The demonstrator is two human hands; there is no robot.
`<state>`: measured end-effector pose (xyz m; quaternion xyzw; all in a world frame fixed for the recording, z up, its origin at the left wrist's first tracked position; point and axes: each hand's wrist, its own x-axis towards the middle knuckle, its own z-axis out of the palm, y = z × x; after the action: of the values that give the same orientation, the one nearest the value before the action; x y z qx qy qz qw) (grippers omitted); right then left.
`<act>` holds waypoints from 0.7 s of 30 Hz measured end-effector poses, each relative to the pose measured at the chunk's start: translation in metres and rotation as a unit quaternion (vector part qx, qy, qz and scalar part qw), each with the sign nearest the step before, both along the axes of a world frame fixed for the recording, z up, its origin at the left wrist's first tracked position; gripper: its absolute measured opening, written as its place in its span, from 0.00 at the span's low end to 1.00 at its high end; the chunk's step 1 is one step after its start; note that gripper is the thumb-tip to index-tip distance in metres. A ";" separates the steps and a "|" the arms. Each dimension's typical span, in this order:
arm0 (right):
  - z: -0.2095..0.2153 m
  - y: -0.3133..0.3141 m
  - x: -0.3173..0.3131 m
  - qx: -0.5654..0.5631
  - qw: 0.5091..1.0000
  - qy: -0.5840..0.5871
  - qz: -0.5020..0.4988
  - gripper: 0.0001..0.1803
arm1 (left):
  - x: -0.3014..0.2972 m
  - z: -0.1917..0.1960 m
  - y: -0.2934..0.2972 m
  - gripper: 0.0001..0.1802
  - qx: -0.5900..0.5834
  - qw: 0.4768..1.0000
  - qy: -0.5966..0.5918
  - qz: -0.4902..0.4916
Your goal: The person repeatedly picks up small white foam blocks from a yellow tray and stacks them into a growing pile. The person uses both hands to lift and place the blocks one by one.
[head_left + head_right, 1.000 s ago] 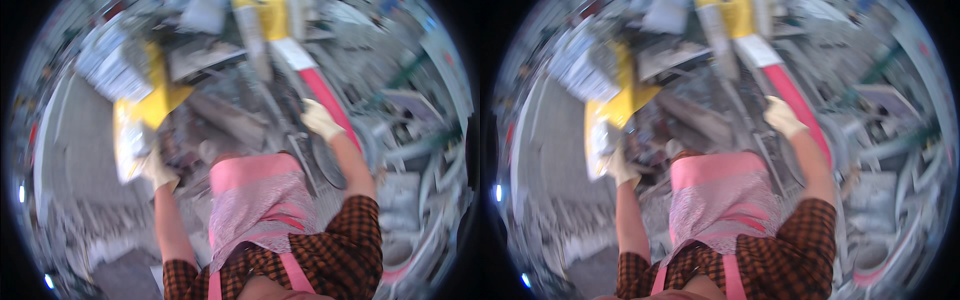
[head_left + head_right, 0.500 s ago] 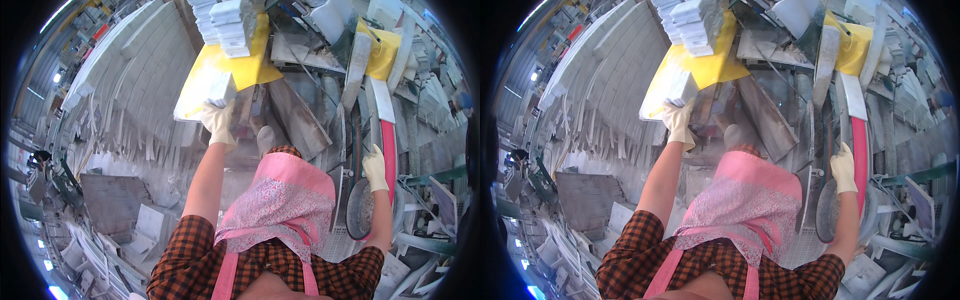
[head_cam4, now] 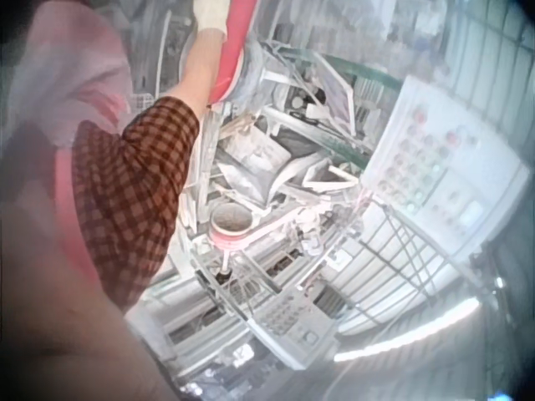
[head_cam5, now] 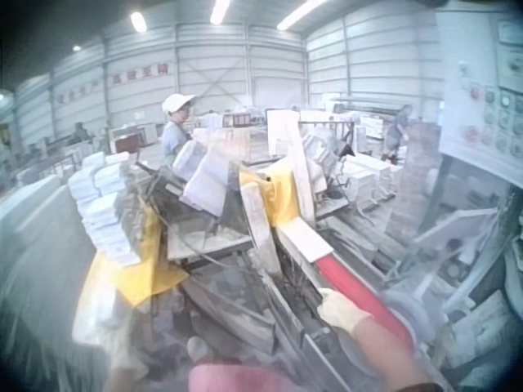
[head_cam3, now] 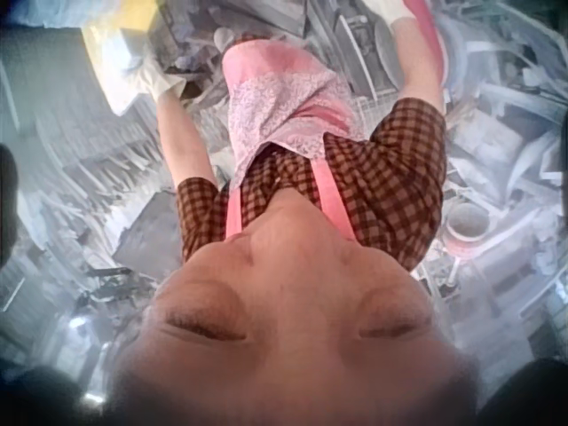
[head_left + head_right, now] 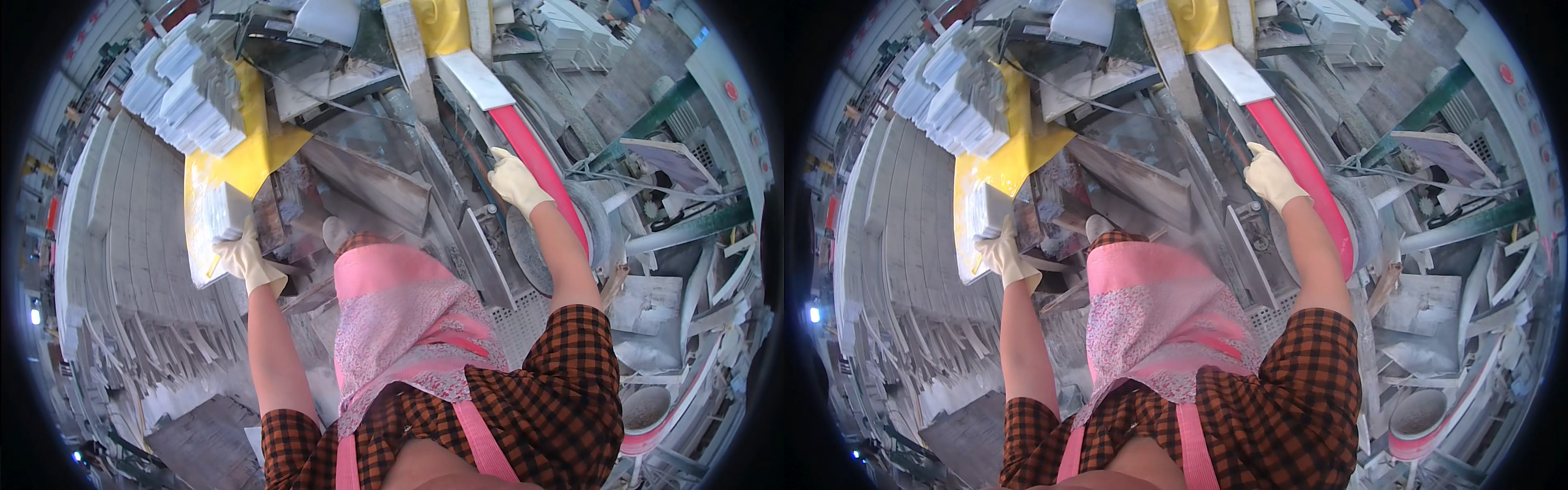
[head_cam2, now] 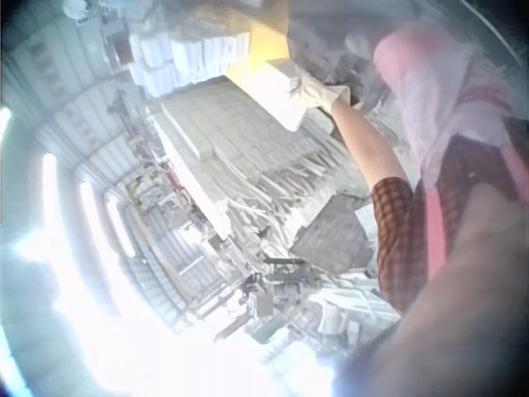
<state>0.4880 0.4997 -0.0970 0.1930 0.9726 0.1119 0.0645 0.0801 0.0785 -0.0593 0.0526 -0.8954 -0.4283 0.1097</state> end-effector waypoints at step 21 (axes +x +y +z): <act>0.022 -0.019 -0.003 0.072 0.992 0.024 0.098 0.10 | 0.041 0.059 -0.010 0.47 0.297 0.929 -0.037 -0.217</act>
<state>0.4846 0.4807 -0.0752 0.1038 0.9776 0.1825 0.0159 0.1215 0.0687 0.0000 -0.0968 -0.7200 -0.6860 -0.0401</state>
